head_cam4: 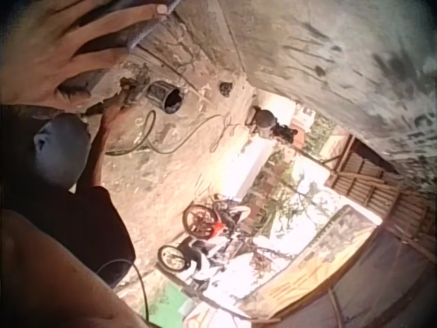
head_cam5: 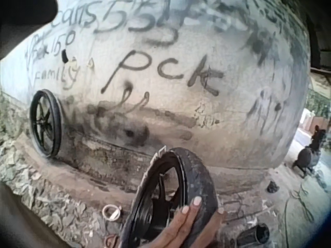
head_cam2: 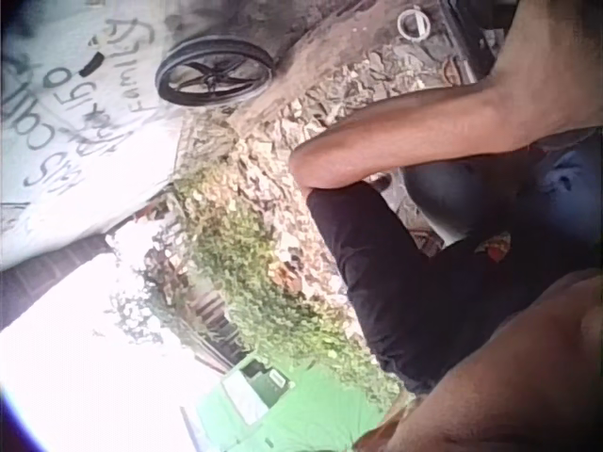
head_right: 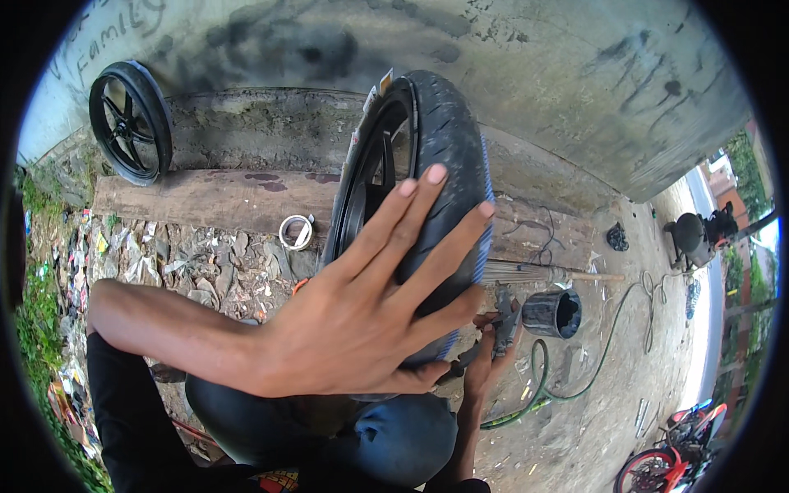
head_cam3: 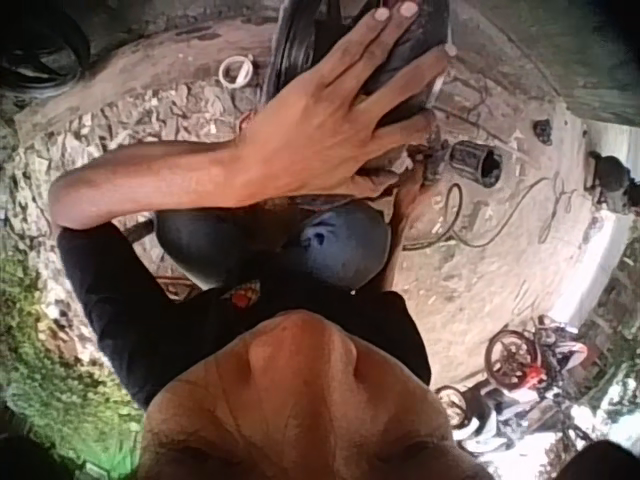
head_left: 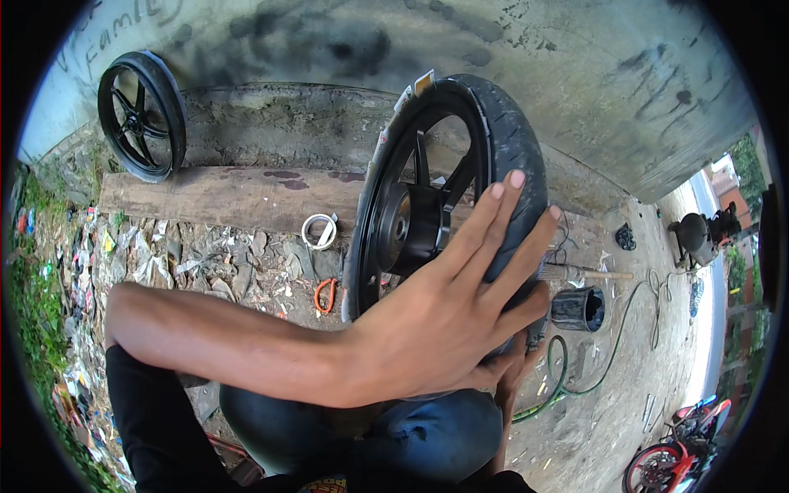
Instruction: Spray painting a motorcycle wheel rim black using a pneumatic spray gun.
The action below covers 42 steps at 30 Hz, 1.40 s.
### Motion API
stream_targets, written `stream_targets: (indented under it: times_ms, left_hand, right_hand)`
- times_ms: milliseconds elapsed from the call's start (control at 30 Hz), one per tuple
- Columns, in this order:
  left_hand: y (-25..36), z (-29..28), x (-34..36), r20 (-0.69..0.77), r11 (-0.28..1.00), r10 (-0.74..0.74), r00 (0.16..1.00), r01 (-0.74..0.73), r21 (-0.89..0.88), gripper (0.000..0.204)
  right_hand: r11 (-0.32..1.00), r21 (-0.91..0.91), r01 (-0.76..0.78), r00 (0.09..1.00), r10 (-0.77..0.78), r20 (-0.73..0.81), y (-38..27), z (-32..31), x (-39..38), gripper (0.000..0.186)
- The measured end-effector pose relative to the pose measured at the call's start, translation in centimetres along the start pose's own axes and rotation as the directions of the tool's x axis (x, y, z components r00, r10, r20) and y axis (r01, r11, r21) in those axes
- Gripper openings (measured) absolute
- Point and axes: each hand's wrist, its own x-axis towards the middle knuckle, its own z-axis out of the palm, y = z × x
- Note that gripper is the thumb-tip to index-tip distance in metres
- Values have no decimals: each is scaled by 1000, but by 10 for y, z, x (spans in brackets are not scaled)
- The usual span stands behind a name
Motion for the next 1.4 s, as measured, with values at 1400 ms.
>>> stream_targets:
  times_ms: [1400]
  left_hand:
    - [-135, -72, 33, 65, 822, -89, 994, 36, 568, 53]
  right_hand:
    - [994, -29, -108, 980, 112, 167, 40, 18, -19, 56]
